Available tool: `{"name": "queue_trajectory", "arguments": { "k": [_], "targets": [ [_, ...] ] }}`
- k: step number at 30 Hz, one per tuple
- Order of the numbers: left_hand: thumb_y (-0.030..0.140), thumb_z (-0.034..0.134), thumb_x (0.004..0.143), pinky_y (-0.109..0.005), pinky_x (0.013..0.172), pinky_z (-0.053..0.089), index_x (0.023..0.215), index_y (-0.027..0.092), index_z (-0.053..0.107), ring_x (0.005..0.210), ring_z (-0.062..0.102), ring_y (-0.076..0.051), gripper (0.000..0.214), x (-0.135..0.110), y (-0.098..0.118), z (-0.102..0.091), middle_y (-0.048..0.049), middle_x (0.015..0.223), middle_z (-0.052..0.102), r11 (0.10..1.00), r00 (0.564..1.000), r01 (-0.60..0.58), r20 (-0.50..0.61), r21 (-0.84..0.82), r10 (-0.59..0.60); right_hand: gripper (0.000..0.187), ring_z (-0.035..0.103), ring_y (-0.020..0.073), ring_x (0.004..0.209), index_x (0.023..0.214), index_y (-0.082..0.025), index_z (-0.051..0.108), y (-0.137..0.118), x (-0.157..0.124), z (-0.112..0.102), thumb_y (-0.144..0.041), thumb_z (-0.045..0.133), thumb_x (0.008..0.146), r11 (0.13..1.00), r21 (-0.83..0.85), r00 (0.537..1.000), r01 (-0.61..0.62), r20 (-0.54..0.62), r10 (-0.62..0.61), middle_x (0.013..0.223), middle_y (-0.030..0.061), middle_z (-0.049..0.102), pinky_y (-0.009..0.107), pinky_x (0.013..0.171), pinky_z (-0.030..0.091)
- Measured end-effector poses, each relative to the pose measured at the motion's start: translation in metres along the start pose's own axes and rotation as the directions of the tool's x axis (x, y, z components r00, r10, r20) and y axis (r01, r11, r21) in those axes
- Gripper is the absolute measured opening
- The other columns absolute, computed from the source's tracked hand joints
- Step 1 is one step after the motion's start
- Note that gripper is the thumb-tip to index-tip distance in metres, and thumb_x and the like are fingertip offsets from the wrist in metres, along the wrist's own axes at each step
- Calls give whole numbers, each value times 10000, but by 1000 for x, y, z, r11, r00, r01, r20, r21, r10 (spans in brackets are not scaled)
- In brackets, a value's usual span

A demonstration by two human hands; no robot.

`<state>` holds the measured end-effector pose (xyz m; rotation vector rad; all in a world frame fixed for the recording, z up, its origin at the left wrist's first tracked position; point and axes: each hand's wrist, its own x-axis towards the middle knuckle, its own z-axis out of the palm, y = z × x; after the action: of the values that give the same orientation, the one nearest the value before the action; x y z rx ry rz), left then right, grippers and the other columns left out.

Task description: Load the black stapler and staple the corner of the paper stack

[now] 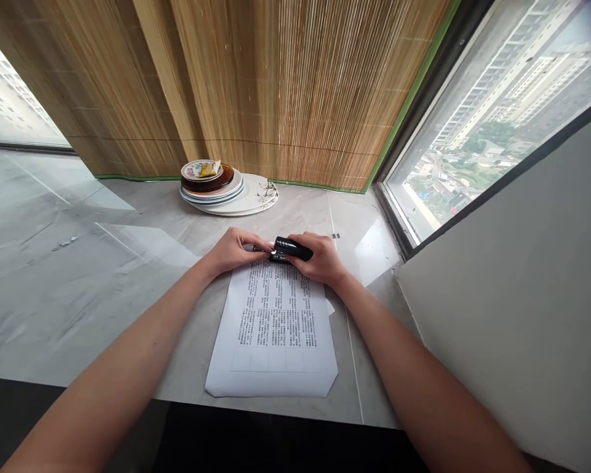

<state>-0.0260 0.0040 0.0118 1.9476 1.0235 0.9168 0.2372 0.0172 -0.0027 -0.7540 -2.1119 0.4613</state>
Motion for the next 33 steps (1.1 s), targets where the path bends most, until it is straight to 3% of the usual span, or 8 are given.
{"name": "queue_trajectory", "arguments": {
  "k": [7,13,16,19,22,25,29,33],
  "targets": [
    [316,805,867,-374,954,603,988,211,841,987,773,-247,164,-3,2,-5,-109,1050,809,996,986,-92,-137,19,94,279,713,189,794,1058,-216,772,2,1,-10,-326,799,803,979,190,991,-74,-100,94,917,34,775,336,767,555],
    [317,826,847,-355,875,621,906,173,815,939,774,-248,156,-4,-1,-9,-121,980,809,990,985,-120,-132,-78,109,299,736,208,889,1064,-214,790,8,0,-17,-313,818,784,951,302,992,-68,-84,98,998,51,791,357,854,569],
    [300,838,834,-352,856,616,1015,169,761,923,769,-239,236,-3,0,-6,-113,964,805,987,988,-100,-134,-122,83,303,731,204,875,1060,-216,793,7,-1,-17,-319,822,776,955,287,991,-75,-86,104,993,50,791,350,845,565],
    [259,879,782,-365,838,616,1186,203,646,948,762,-245,470,-1,4,1,-113,1064,789,978,997,-60,-63,-199,48,268,697,170,783,1044,-231,799,-1,0,-15,-307,804,787,969,246,998,-36,-42,48,899,23,776,304,759,544],
    [234,927,703,-395,909,592,1111,208,648,998,731,-234,495,1,7,9,-135,1284,699,976,992,-118,16,-186,123,227,638,139,683,1029,-241,806,-12,3,-10,-258,765,806,971,229,996,67,34,-77,780,-2,728,270,683,504],
    [224,961,641,-395,985,536,1022,196,683,1070,682,-234,472,4,6,10,-132,1322,652,970,981,-188,22,-153,194,218,619,137,655,1023,-234,804,-23,5,-4,-248,744,814,967,234,992,103,51,-118,739,-4,699,267,669,496],
    [375,995,593,-307,815,526,997,173,707,878,653,-175,536,6,2,0,-133,1226,665,922,982,-178,-118,-343,145,298,698,181,780,1076,-202,773,-37,5,6,-312,772,799,946,322,999,-35,3,35,904,39,759,296,741,550],
    [651,764,819,-236,545,410,851,162,668,610,508,-98,500,6,1,-15,-47,854,621,698,913,-260,-405,-667,-46,328,736,220,875,1077,-214,762,-52,1,27,-312,803,767,935,333,992,-123,48,114,993,44,784,343,832,577]
  ]
}}
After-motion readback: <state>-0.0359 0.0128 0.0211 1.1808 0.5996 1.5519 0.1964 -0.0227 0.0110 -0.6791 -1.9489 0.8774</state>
